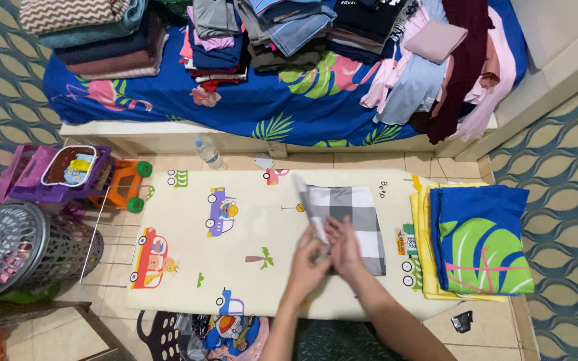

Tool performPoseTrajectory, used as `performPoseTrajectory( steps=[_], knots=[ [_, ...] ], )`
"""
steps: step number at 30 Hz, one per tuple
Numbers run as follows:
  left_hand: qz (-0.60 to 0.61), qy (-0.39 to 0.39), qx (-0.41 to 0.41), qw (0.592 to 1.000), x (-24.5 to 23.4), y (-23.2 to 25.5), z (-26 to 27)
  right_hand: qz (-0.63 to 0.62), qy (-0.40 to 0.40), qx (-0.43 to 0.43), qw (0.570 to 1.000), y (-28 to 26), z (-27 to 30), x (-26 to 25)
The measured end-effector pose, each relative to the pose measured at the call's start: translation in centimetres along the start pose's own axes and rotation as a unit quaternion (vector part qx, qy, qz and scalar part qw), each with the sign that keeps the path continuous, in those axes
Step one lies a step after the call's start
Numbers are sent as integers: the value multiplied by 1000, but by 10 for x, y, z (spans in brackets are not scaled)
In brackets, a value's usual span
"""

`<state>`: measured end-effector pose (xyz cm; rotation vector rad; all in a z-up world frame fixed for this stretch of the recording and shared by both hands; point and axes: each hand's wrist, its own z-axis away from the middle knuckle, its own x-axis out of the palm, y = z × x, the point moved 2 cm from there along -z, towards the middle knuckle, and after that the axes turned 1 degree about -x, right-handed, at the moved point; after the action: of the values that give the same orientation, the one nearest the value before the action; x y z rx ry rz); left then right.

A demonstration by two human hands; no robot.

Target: The person folds multiple towels and a pair of children's pajama pants on a changing table, then stacks them on a nearby bed. The person handles a blue towel, a brown patterned towel, a gray checkered towel, a pink towel, and blue pajama pants.

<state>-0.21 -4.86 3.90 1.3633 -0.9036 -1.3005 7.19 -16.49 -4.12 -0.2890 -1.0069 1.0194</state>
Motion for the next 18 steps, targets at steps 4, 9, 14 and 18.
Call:
performPoseTrajectory(
  steps=[4, 9, 14, 18],
  knots=[
    [-146, -127, 109, 975, 40, 44, 2, -75, -59, 24, 995, -52, 4, -57],
    [-164, -192, 116, 961, 64, 55, -2, 233, 60, -29, 970, -75, -9, -92],
    [-201, 23, 103, 974, 49, 33, 2, 282, 34, -32, 958, -74, -4, -85],
    [-251, 46, 113, 960, 41, 17, -2, 334, 55, -113, 934, -80, 15, -91]
  ],
)
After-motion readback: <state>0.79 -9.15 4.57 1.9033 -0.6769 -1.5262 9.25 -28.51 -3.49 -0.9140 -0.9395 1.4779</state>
